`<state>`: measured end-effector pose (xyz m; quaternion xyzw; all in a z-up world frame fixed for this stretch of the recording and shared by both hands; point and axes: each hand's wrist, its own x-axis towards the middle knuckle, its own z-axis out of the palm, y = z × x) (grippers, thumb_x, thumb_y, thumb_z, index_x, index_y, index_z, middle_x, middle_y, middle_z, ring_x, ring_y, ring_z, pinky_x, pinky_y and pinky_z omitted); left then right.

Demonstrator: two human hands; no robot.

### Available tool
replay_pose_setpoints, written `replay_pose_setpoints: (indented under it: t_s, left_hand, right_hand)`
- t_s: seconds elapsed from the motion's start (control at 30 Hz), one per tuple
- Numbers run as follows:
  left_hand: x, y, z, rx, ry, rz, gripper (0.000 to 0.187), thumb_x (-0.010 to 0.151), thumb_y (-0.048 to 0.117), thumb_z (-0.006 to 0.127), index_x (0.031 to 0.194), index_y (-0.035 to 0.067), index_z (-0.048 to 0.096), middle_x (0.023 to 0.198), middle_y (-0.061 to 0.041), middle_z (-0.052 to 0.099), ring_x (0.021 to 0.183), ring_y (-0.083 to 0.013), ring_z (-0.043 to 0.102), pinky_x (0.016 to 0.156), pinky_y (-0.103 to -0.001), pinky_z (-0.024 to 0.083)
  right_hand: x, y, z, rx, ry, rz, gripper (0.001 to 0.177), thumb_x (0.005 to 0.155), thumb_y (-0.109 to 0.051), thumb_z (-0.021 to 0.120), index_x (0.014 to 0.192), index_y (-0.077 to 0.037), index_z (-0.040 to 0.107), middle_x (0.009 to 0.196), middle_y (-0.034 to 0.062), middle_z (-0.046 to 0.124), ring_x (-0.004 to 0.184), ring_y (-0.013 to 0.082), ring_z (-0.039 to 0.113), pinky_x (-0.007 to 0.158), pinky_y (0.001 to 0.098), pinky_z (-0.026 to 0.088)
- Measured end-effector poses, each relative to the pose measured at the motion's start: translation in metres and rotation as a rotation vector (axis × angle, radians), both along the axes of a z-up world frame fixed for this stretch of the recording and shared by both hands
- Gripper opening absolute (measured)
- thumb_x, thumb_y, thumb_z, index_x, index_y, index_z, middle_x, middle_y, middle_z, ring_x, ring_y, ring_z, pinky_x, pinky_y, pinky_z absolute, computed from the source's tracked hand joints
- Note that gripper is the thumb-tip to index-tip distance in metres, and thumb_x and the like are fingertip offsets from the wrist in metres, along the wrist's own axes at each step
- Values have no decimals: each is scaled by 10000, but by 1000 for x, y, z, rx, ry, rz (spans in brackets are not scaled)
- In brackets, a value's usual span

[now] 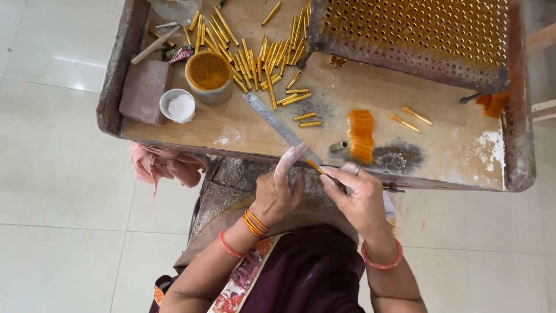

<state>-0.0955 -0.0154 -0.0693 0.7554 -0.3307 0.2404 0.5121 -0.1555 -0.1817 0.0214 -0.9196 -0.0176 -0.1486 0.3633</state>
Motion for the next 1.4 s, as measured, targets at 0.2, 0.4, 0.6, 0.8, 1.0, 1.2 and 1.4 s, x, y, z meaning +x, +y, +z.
replay_pose_setpoints:
  t_s: [0.2,0.4,0.6,0.8,1.0,1.2,1.4]
  left_hand:
    - [0,1,4,-9,2,-10,714,903,-48,719,1472,-20,289,1433,-169,613,1198,-324,713,898,-359,610]
    - [-2,3,-6,5,99,-64,670,913,-43,701,1495,9,374,1466,-165,613,1086,-281,720,828,-349,597]
    - [-1,8,8,132,73,-66,628,825,22,699,1412,232,621,1488,-133,575,1101,-272,730,823,-355,618]
    - [-5,0,14,0,49,-5,512,900,-33,676,1377,146,623,1437,-123,607,1203,-293,710,933,-369,628]
    - [10,5,61,-81,166,-24,251,929,-5,724,1162,86,697,1182,-103,726,882,-214,727,720,-316,593]
    - [61,-23,87,379,42,121,152,866,175,747,975,75,709,959,-106,641,977,-329,613,832,-443,479]
    - [73,-29,83,486,-17,125,145,847,172,740,929,65,687,971,-138,649,984,-345,618,854,-439,496]
  right_hand:
    - [1,2,2,-4,8,-11,253,832,-47,813,1082,-56,774,702,55,606,575,136,532,551,290,431]
    - [2,2,2,11,-5,-4,250,835,-39,810,1081,-48,769,716,51,615,585,130,540,554,290,435]
    - [1,3,3,18,-7,1,229,839,-32,803,1066,-36,766,717,58,610,581,128,537,551,288,436]
    - [-4,0,6,27,10,-6,239,841,-31,809,1077,-25,771,719,68,609,581,141,535,551,295,441]
    - [-17,-60,9,22,-251,-201,162,912,0,777,1062,-24,721,978,75,718,855,188,693,779,286,551]
    - [3,-81,11,-183,-416,-302,177,922,6,773,1078,-10,692,1072,163,621,939,289,646,811,355,534]
    - [27,-80,23,-304,-242,-53,141,931,-45,765,1066,-28,724,938,120,651,794,276,669,695,376,532]
